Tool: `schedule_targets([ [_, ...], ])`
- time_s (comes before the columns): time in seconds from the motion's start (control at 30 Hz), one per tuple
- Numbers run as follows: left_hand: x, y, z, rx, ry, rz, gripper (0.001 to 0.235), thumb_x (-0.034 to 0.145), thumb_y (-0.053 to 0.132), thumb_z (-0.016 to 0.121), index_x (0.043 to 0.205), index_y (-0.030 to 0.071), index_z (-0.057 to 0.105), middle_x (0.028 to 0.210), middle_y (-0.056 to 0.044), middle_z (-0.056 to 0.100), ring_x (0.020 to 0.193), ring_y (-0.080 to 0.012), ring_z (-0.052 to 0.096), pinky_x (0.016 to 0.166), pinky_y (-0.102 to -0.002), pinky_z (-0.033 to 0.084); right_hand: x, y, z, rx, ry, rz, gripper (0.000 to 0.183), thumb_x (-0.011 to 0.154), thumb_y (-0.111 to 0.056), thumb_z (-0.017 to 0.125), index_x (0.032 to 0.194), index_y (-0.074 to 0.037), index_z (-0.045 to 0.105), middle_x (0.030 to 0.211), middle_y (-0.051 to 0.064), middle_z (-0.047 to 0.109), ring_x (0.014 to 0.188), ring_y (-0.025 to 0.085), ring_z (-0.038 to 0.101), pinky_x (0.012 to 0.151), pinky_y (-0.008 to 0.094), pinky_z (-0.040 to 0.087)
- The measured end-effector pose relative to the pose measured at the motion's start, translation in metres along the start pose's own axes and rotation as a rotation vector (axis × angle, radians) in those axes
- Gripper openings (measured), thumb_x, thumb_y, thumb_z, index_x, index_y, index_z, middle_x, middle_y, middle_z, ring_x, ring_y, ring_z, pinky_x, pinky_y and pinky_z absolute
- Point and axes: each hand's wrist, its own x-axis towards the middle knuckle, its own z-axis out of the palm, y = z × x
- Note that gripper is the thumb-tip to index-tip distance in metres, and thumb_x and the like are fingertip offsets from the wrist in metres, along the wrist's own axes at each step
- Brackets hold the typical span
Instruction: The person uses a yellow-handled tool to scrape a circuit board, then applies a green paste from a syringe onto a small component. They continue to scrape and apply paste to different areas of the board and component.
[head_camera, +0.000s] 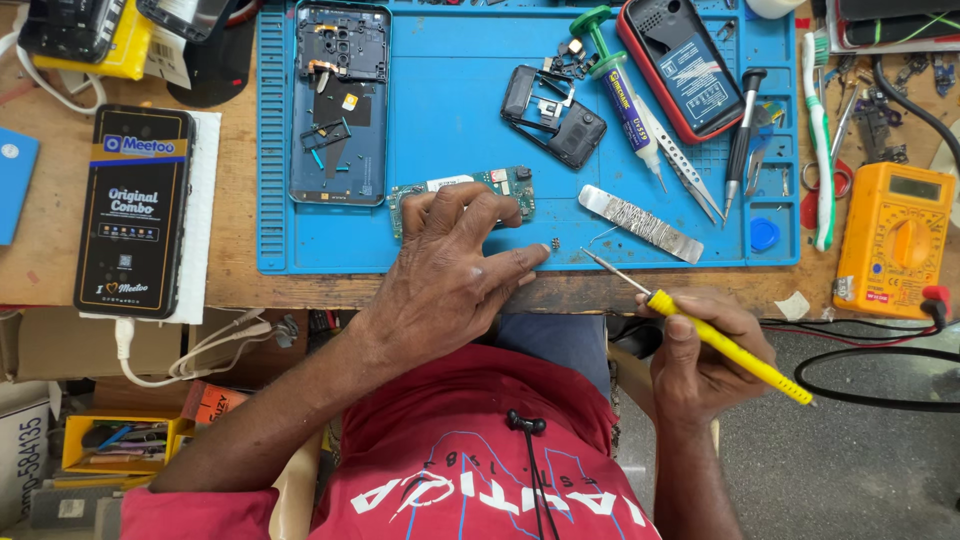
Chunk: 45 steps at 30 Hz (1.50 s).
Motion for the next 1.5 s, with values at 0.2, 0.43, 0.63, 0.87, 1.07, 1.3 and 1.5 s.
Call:
schedule_targets([
  [0.2, -0.003, -0.001, 0.003, 0.036, -0.003, 0.020, 0.026, 0.093, 0.030, 0.077, 0.118, 0.022, 0.078, 0.127, -0.006, 0.056, 0.129, -0.0283, 0.047, 0.107, -0.049, 0.032, 0.000, -0.007, 0.001, -0.241, -0.053, 0.000, 0.014, 0.107, -0.009, 0.071, 0.113, 0.003, 0.069, 0.101, 0.014, 0.072, 0.089, 0.020, 0.072, 0.083, 0.028, 0.058],
  [0.43, -0.002, 0.001, 0.003, 0.051, -0.002, 0.020, 0.028, 0.092, 0.031, 0.077, 0.119, 0.023, 0.078, 0.128, -0.006, 0.056, 0.130, -0.0285, 0.047, 0.106, -0.049, 0.033, 0.002, -0.009, 0.002, -0.322, -0.095, -0.017, 0.013, 0.103, -0.006, 0.072, 0.114, 0.002, 0.071, 0.099, 0.014, 0.073, 0.088, 0.020, 0.072, 0.083, 0.027, 0.057],
  [0.63, -0.003, -0.002, 0.004, 0.049, 0.019, -0.002, 0.028, 0.092, 0.028, 0.078, 0.118, 0.017, 0.077, 0.129, -0.007, 0.055, 0.130, -0.0292, 0.046, 0.106, -0.049, 0.033, 0.000, -0.004, 0.001, -0.341, -0.101, -0.033, 0.013, 0.103, -0.004, 0.073, 0.114, 0.003, 0.071, 0.100, 0.015, 0.073, 0.089, 0.021, 0.073, 0.084, 0.028, 0.058],
  [0.87, 0.014, -0.003, 0.009, 0.016, 0.031, -0.035, 0.027, 0.087, 0.023, 0.080, 0.113, 0.014, 0.074, 0.128, -0.005, 0.056, 0.128, -0.0272, 0.047, 0.101, -0.048, 0.034, 0.002, -0.006, 0.007, -0.251, -0.053, -0.016, 0.013, 0.106, -0.007, 0.071, 0.114, 0.002, 0.069, 0.101, 0.016, 0.072, 0.087, 0.021, 0.073, 0.081, 0.028, 0.060],
  [1.07, 0.012, -0.014, -0.001, 0.050, 0.098, -0.073, 0.032, 0.086, 0.019, 0.081, 0.117, 0.015, 0.072, 0.124, -0.005, 0.059, 0.124, -0.0271, 0.050, 0.099, -0.047, 0.035, 0.001, -0.003, 0.002, -0.069, 0.054, -0.071, 0.019, 0.108, -0.010, 0.065, 0.124, 0.000, 0.066, 0.113, 0.015, 0.073, 0.096, 0.023, 0.075, 0.090, 0.033, 0.064],
  [1.3, 0.041, -0.009, -0.041, 0.111, 0.204, -0.073, 0.032, 0.086, 0.019, 0.080, 0.116, 0.018, 0.071, 0.117, -0.001, 0.063, 0.114, -0.0233, 0.054, 0.093, -0.045, 0.036, 0.132, -0.045, 0.056, -0.787, -0.315, -0.254, 0.032, 0.100, 0.003, 0.068, 0.130, -0.007, 0.065, 0.117, 0.018, 0.073, 0.108, 0.032, 0.073, 0.092, 0.041, 0.057],
  [1.5, 0.019, -0.012, -0.036, 0.039, 0.228, -0.107, 0.037, 0.085, 0.019, 0.082, 0.119, 0.013, 0.070, 0.116, -0.007, 0.063, 0.111, -0.0286, 0.054, 0.090, -0.047, 0.038, 0.164, 0.010, 0.067, -1.046, -0.566, -0.235, 0.029, 0.094, -0.002, 0.070, 0.123, -0.005, 0.065, 0.113, 0.019, 0.072, 0.102, 0.042, 0.068, 0.083, 0.049, 0.054],
])
